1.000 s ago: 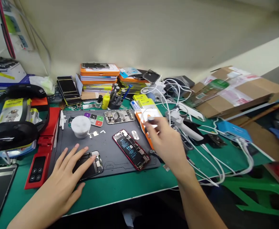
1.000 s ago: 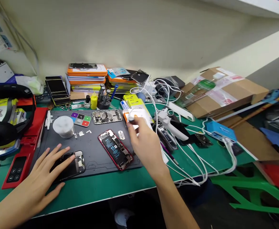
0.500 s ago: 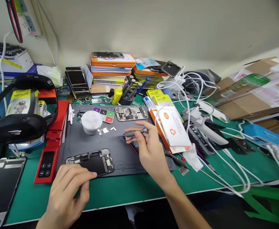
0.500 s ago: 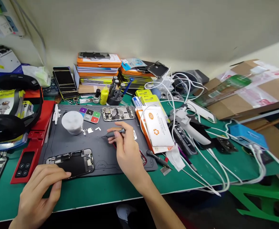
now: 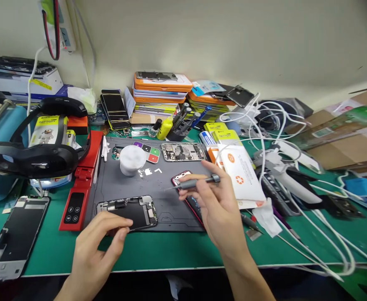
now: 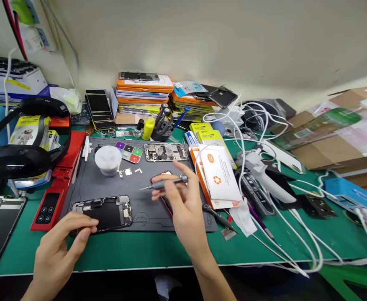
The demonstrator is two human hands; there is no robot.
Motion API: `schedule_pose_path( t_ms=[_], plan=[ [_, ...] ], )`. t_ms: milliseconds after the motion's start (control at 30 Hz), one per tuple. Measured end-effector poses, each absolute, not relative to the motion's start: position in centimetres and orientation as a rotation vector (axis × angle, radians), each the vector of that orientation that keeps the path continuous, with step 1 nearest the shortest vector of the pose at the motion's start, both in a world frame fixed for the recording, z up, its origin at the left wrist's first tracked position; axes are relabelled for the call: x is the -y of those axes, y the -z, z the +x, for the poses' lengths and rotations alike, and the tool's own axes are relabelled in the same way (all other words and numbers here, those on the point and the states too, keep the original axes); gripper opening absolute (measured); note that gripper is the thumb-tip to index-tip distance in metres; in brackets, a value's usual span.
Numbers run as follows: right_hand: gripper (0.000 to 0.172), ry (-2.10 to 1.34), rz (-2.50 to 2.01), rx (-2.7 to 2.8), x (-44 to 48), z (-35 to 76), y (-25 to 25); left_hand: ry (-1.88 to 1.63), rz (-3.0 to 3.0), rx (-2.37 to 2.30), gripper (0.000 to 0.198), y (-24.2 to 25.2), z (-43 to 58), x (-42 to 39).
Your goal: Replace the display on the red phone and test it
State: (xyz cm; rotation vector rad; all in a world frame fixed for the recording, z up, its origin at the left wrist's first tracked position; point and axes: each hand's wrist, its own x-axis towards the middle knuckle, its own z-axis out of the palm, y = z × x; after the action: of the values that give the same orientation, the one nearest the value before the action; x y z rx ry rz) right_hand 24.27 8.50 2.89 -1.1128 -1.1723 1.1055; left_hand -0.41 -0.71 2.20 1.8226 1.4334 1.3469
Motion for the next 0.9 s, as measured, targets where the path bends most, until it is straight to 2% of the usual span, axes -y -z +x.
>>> schedule_pose_path(
  t_ms=[100,167,333,467,900],
  plan=[
    [0.057,-1.427,-1.016,0.997,-6.5,22.1,-3.4,-1.312,1.543,-1.406,0.033,-2.3,0.7,0.9],
    [0.061,-1.529,-0.953,0.928,-5.4,20.3,-3.3,-1.320,1.484,-1.375,0.038,-2.4,1.2,1.1],
    [0.053,-1.487,-0.886,0.899,-4.2,17.0,-2.8,-1.398,1.519,-1.363,0.036,-2.5,1.3,1.5],
    [0.046,-1.452,-0.883,0.886,-4.0,16.6,-2.8,-1.427,1.553,-1.386,0.045,-2.0,1.1,1.9],
    [0.041,-1.526,-0.920,0.855,-4.1,16.6,-2.5,-1.393,1.513,-1.408,0.050,-1.5,1.1,2.4]
  ],
)
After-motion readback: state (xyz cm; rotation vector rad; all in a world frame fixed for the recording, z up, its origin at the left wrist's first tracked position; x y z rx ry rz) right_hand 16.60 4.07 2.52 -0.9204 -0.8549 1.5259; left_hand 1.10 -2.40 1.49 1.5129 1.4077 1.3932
